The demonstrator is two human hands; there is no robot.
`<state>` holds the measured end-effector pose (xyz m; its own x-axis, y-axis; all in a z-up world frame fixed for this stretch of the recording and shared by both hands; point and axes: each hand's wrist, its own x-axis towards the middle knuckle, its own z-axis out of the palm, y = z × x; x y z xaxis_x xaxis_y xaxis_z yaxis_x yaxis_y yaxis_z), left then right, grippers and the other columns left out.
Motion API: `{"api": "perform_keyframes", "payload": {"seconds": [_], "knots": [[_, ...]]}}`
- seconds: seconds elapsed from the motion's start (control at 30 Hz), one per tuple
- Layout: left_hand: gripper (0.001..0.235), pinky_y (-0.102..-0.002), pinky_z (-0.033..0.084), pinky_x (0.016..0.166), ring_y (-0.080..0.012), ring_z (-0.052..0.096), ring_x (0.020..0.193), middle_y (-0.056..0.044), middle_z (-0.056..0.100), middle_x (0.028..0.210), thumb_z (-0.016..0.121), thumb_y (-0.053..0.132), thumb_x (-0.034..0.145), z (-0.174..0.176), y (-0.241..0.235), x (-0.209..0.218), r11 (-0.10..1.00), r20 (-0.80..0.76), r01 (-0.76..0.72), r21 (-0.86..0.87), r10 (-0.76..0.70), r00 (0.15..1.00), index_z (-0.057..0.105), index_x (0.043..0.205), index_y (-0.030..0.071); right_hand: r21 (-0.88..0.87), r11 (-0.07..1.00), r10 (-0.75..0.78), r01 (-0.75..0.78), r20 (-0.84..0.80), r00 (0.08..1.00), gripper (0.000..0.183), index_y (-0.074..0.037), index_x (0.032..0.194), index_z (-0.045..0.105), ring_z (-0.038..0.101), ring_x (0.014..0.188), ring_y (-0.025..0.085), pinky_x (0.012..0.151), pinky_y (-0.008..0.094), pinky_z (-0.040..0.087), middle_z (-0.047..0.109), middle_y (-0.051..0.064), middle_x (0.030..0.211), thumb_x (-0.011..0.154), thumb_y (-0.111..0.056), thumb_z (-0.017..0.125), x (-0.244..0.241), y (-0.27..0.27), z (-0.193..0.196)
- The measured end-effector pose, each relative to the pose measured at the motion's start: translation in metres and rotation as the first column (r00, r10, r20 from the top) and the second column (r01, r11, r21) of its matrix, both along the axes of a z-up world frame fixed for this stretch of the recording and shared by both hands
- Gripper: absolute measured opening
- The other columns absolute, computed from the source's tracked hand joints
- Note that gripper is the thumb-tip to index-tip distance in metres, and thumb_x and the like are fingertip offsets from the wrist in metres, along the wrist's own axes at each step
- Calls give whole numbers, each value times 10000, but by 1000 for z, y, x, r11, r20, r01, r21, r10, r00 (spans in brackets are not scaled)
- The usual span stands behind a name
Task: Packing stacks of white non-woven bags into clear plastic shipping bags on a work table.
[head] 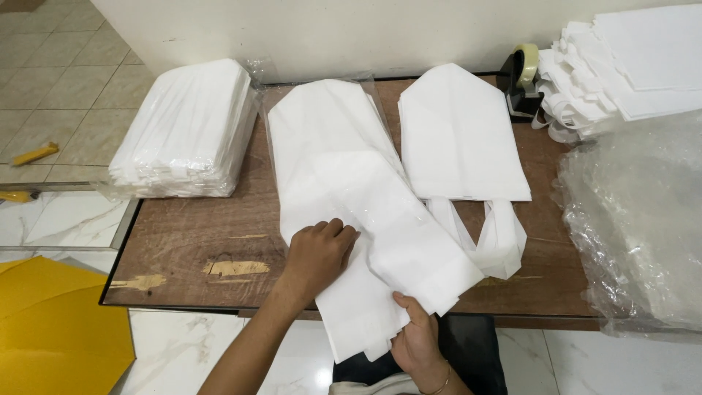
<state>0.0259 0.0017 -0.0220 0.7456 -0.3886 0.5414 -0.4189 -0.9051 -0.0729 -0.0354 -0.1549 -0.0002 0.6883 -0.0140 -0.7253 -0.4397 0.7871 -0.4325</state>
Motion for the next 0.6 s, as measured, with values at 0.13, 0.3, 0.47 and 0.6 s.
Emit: {"api": "perform_keyframes", "payload": {"seconds": [0.13,0.3,0.47,0.6], "knots": [[217,-271,284,299,-152,397,388,0,417,538,542,172,823,6,6,1,999,-15,-12,-32,12,1000,486,623,106,-32,999,18,-19,-29,999,459,8,1165,472,465,1009,268,918,351,364,515,124,1136,707,17,448,-6,-5,-3],[178,-268,276,309,-150,387,398,-3,405,546,531,152,820,1,9,-3,999,-25,-9,-32,8,1000,482,655,105,-26,999,27,-29,-77,997,406,11,1139,482,475,982,275,893,362,376,523,132,1104,736,-16,450,-15,-18,-29],[151,-256,310,328,-146,415,435,-1,423,591,548,187,807,-6,12,-6,999,30,-47,17,47,998,491,687,115,-16,999,36,-38,-126,991,357,14,1113,491,485,955,283,868,373,387,531,140,1072,764,-50,452,-27,-31,-55],[155,-264,306,341,-154,402,445,-10,408,567,554,130,786,-6,15,-9,998,46,-41,56,39,998,478,653,112,-25,1000,-11,9,-96,995,348,8,1106,490,483,946,284,861,377,396,525,133,1059,765,-56,453,-31,-27,-45]]}}
